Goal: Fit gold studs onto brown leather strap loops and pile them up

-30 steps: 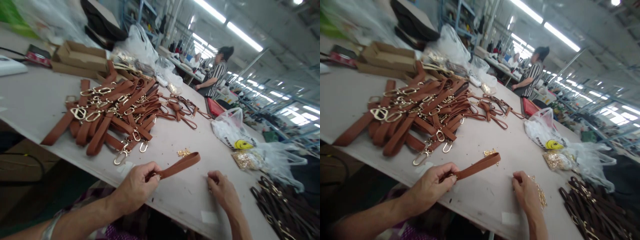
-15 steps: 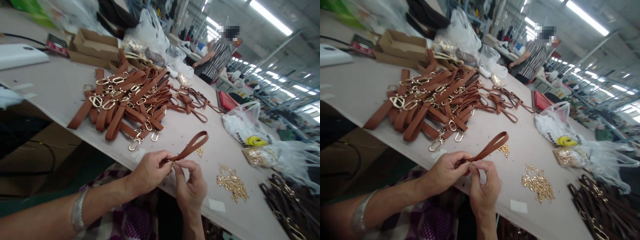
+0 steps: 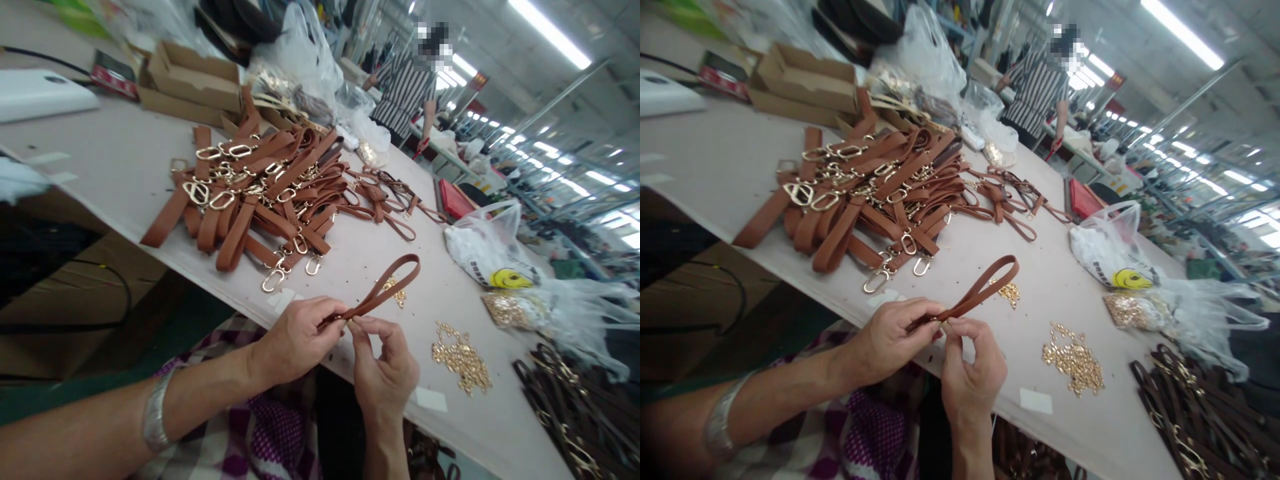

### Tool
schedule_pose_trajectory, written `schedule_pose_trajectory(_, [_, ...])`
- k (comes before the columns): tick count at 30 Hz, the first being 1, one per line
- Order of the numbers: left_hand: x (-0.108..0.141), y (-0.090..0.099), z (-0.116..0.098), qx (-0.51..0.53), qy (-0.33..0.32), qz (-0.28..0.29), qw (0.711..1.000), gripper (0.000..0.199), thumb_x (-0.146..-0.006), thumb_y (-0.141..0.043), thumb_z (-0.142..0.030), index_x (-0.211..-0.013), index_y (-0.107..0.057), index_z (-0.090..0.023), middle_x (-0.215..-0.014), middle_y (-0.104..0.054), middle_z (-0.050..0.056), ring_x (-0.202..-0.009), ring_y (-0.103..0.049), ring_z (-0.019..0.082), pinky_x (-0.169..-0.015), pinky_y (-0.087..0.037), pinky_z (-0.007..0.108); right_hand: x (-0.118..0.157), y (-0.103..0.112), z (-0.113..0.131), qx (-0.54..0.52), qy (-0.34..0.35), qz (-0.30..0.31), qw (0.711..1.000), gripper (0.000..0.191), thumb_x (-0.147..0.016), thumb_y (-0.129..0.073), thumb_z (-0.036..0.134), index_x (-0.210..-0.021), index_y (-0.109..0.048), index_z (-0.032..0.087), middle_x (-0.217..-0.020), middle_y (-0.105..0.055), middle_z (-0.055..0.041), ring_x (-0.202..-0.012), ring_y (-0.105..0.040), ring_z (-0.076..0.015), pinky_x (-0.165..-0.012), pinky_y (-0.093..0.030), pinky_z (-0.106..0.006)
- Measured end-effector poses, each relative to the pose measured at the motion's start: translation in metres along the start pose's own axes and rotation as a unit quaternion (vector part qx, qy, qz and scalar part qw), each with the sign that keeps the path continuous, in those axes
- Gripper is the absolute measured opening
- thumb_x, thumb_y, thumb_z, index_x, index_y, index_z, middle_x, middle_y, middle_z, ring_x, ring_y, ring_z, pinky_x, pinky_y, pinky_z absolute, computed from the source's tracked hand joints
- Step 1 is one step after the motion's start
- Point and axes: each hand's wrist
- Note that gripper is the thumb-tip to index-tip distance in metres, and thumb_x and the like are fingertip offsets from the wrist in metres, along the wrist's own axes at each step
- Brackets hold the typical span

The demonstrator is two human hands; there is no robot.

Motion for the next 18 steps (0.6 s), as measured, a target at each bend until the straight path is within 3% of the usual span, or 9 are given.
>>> schedule_pose_trajectory(3, [-0.001, 0.002, -0.002, 0.001, -0.035, 0.015, 0.999, 0.025, -0.082, -0.053, -0.003, -0.098, -0.07, -0.013, -0.084, -0.071, 0.002, -0.076, -0.065, 0.012, -0.07, -0.046, 0.021, 0.006, -0.002, 0.0, -0.032, -0.06, -0.025, 0.997, 0.008, -0.084, -0.071, 0.026, -0.089, -0.065, 0.023, -0.084, -0.072, 0.0018, -0.078, -0.068, -0.0139, -0.072, -0.053, -0.025])
schedule_pose_trajectory(7, [0.0, 0.003, -0.006, 0.001, -0.042, 0.038, 0.998, 0.025, -0.083, -0.053, -0.003, -0.097, -0.07, -0.014, -0.084, -0.07, 0.001, -0.077, -0.064, 0.013, -0.07, -0.045, 0.022, 0.014, -0.008, -0.001, -0.166, -0.167, -0.048, 0.971, 0.018, -0.082, -0.074, 0.027, -0.094, -0.061, 0.023, -0.086, -0.069, 0.0017, -0.079, -0.067, -0.0138, -0.071, -0.055, -0.025])
schedule_pose_trajectory(13, [0.005, 0.0, -0.007, 0.027, -0.025, 0.037, 0.999, 0.026, -0.084, -0.053, -0.004, -0.1, -0.071, -0.014, -0.086, -0.07, 0.002, -0.078, -0.063, 0.013, -0.072, -0.045, 0.021, 0.016, -0.01, 0.004, -0.224, -0.205, -0.075, 0.95, 0.026, -0.079, -0.075, 0.025, -0.099, -0.058, 0.022, -0.086, -0.067, 0.0017, -0.079, -0.066, -0.0124, -0.073, -0.055, -0.024])
schedule_pose_trajectory(18, [0.008, 0.004, -0.009, 0.065, 0.021, 0.087, 0.994, 0.017, -0.085, -0.057, -0.011, -0.094, -0.071, -0.015, -0.08, -0.067, 0.001, -0.075, -0.059, 0.013, -0.07, -0.043, 0.022, 0.016, -0.004, 0.005, -0.28, -0.267, -0.033, 0.921, 0.041, -0.076, -0.077, 0.032, -0.109, -0.054, 0.023, -0.09, -0.073, -0.0017, -0.083, -0.07, -0.0167, -0.073, -0.058, -0.028])
Point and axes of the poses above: each hand's wrist, its own x-axis away from the middle knuckle, its own y-axis out of the back of the hand, z = x × y
